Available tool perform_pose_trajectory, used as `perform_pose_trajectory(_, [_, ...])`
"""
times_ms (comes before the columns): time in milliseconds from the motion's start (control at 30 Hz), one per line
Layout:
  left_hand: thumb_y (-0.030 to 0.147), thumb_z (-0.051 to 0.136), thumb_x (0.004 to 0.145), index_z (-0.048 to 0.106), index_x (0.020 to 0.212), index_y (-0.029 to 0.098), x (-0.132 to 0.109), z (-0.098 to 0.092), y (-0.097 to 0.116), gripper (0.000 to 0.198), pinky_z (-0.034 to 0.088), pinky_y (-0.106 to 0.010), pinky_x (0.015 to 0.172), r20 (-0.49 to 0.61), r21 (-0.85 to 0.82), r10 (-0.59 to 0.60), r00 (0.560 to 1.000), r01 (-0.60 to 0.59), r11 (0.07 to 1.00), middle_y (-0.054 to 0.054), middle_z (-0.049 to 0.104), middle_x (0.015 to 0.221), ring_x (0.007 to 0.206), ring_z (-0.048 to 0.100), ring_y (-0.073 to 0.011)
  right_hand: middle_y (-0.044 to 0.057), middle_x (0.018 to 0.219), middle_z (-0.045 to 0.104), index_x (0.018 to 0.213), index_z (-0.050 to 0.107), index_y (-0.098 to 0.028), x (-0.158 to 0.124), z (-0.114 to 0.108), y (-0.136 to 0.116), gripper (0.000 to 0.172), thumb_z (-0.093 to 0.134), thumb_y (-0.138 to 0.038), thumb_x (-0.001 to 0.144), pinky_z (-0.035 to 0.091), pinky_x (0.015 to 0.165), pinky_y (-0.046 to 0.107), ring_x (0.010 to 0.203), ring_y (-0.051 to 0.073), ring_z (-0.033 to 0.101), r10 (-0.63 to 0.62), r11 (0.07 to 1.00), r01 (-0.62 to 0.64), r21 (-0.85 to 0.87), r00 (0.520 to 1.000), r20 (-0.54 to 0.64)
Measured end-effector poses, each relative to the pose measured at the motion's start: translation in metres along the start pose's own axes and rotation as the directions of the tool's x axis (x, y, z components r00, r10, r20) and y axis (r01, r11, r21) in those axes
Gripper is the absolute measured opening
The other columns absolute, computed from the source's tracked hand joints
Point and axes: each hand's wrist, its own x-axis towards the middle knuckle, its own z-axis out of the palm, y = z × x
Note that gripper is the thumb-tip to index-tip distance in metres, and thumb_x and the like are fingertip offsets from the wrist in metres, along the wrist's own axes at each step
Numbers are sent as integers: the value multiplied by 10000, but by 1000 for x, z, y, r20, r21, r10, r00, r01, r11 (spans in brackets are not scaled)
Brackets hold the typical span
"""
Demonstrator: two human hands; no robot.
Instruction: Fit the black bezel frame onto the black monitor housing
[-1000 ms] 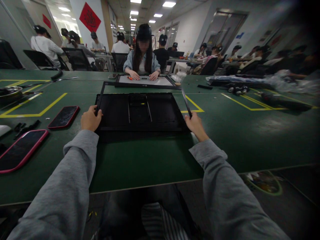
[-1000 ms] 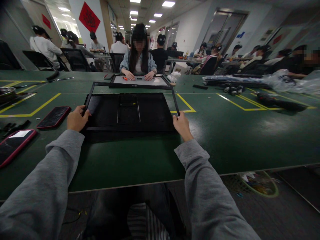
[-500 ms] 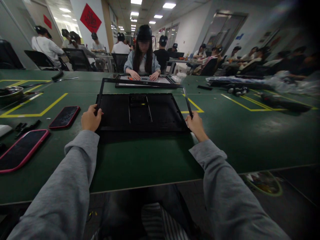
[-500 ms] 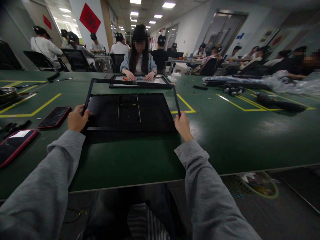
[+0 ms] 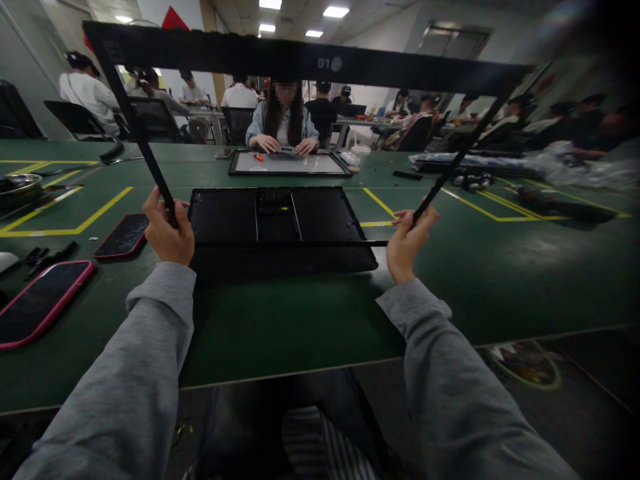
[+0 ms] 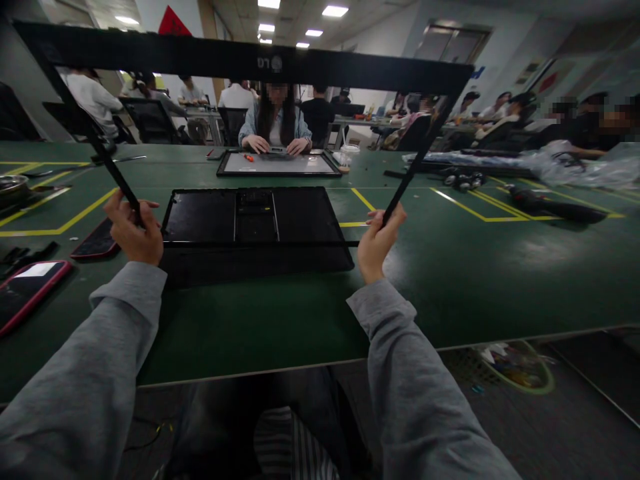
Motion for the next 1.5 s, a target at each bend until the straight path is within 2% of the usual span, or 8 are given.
perform_pose_trajectory(100, [392,281,1038,186,1520,186,0,3,-1,533,499,-323,861,-89,-24,20,996,-22,999,-101,657,1220,929,677,-157,119,1116,643,1507,294,-242,0,1,2,521,114,-419,1051,535,850,391,906,210,679,-7,1000,7,22,1000,-26])
perform_pose_trajectory(333, [378,276,1037,264,1511,197,2,0,3,507,489,-332,912,-59,68,-8,998,12,998,-87,686,1183,986,686,-173,105,1055,659,1471,369,-219,-1,4,8,506,171,-406,1044,517,890,412,984,230,669,12,1000,-12,26,1000,-2])
perform_pose_trajectory(500, [418,326,1020,350,1510,207,6,4,-6,534,463,-396,1012,37,119,-15,999,11,993,-99,704,1213,1081,680,-228,135,1140,692,1394,466,-202,0,8,16,452,270,-361,1019,476,971,440,1093,262,649,19,1000,-19,1,996,87])
perform_pose_trajectory(667, [408,384,988,461,1472,186,9,13,-24,537,418,-467,1084,89,219,-57,994,36,975,-155,655,1327,1236,614,-308,151,1183,715,1317,544,-196,0,19,28,416,354,-377,995,484,956,436,1088,295,659,60,998,-50,-46,969,240])
perform_pose_trajectory(867, [379,408,966,522,1421,162,11,22,-39,517,433,-527,1056,208,304,-101,973,34,952,-205,668,1278,1206,625,-357,167,1179,717,1318,582,-192,-3,24,35,429,400,-381,978,488,949,470,1085,338,654,131,987,-89,-132,926,354])
perform_pose_trajectory(1133, [301,411,940,541,1385,67,12,28,-51,519,340,-444,1179,222,275,41,974,-103,956,-222,485,1519,1406,461,-308,170,1178,718,1283,590,-173,-3,31,42,397,424,-301,946,491,959,469,1090,334,651,116,989,-69,-133,916,385])
perform_pose_trajectory(1367, [295,417,943,549,1380,93,12,31,-56,499,421,-475,1099,264,321,-21,964,-67,945,-206,611,1373,1283,566,-328,174,1102,741,1200,608,-180,-3,37,46,363,427,-378,956,500,927,483,1055,347,669,135,988,-91,-128,910,393])
perform_pose_trajectory(1500, [299,421,944,552,1376,94,12,31,-57,496,434,-477,1081,253,330,-11,967,-76,941,-203,620,1359,1262,578,-330,180,1113,739,1216,600,-164,-3,37,45,364,427,-325,940,497,924,466,1066,343,667,147,986,-98,-137,899,414])
